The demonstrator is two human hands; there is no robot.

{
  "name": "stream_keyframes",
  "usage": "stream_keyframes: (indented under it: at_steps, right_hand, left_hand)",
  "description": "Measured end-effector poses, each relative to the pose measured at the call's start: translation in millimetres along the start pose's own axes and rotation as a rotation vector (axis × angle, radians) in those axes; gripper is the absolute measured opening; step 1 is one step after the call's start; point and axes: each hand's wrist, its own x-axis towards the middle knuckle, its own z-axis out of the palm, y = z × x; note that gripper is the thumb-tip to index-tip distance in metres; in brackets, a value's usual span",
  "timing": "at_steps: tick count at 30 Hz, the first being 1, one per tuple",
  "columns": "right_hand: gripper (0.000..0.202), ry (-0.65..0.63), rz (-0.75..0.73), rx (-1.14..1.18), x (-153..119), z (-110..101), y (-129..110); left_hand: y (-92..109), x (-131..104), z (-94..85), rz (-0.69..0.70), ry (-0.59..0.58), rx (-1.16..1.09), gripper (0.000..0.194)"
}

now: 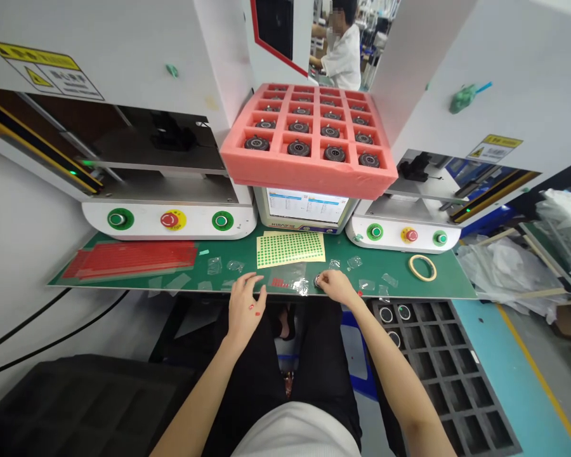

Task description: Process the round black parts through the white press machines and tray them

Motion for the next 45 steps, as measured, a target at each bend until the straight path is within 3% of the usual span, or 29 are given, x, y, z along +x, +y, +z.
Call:
stream_keyframes:
  at_steps: [4,12,16,21,27,31,34,37,39,41,45]
  right_hand:
    - [0.022,0.020,0.031,-0.060,-2.0,1.4,-6.5]
    - [0.021,0.069,0.152,-0.078,0.7,2.4,-14.0]
    - [0.023,0.220,0.204,-0.094,-11.9,4.5,-21.8]
    - [0.044,0.385,0.227,-0.121,-19.8,17.5,-35.1]
    - [0.025,0.433,0.183,-0.050,-10.6,21.4,-35.6]
    - [0.041,0.485,0.059,0.031,-39.2,16.8,-42.9]
    - [0.046,0.510,-0.067,0.071,-84.2,20.3,-52.9]
    - [0.039,0.493,-0.141,0.074,-127.4,33.2,-56.3]
    - [0.037,0.475,-0.136,0.074,-149.1,44.3,-45.5]
    - [0.040,0.487,-0.054,0.073,-166.3,54.6,-20.1]
    - [0.028,0.575,0.354,0.003,-187.8,72.5,59.4]
  left_hand:
    - [-9.7,-16.8,0.3,-0.009,0.007,-0.022,0.019]
    - [-10.8,-22.7,0.9,-0.027,-0.018,-0.087,0.021]
    - [-11.6,-25.7,-2.4,-0.056,-0.038,-0.148,0.023]
    - [-9.9,-29.5,-11.4,-0.113,-0.076,-0.262,0.023]
    - [5.3,-29.0,-14.3,-0.256,-0.119,-0.497,0.022]
    - [32.2,-25.8,-3.2,-0.414,-0.286,-0.797,0.032]
    - [61.1,-30.7,3.7,-0.559,-0.528,-1.051,0.045]
    - [85.9,-44.3,9.6,-0.695,-0.757,-1.205,0.036]
    - [95.5,-56.4,15.9,-0.789,-0.866,-1.249,0.027]
    - [99.4,-69.2,23.9,-0.892,-0.916,-1.261,0.018]
    - [94.5,-88.4,35.8,-1.070,-0.870,-1.227,0.016]
